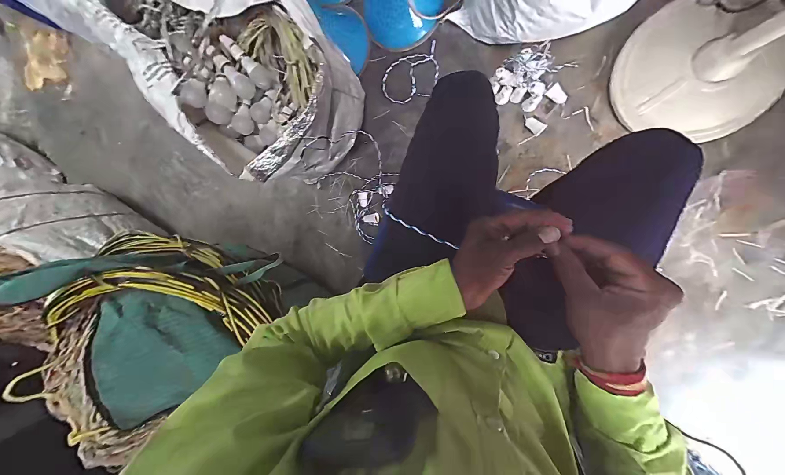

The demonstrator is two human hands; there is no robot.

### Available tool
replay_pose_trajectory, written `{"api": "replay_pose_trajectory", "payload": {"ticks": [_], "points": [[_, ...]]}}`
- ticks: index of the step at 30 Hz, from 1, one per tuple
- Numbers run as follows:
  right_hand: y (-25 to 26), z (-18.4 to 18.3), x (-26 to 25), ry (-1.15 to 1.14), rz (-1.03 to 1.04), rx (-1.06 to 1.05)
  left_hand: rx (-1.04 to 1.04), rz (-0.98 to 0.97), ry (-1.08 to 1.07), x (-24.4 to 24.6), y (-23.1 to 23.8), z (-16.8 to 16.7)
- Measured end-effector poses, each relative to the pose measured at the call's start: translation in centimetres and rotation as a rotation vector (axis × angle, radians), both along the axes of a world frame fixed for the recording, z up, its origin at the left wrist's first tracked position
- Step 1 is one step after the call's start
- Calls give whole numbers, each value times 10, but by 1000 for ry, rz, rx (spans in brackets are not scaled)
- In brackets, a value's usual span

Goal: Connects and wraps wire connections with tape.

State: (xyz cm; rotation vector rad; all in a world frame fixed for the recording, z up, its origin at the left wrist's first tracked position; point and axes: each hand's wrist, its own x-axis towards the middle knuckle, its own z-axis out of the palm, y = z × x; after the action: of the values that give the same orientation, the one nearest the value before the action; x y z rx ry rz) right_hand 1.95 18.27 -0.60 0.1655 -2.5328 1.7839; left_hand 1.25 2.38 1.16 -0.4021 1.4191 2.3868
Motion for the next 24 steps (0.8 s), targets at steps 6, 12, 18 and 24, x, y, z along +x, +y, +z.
{"api": "replay_pose_trajectory", "payload": {"ticks": [6,12,18,24], "points": [[17,1,-6,-208,-49,-364,-792,-476,482,-16,-54,-11],[17,-3,-6,-291,-99,-465,-791,-778,363,-15,-74,-22],[20,-6,-6,-204,-70,-409,-786,-662,369,-14,-68,-18],[17,-1,-2,-199,99,-235,-516,-372,554,-19,-36,-15]]}}
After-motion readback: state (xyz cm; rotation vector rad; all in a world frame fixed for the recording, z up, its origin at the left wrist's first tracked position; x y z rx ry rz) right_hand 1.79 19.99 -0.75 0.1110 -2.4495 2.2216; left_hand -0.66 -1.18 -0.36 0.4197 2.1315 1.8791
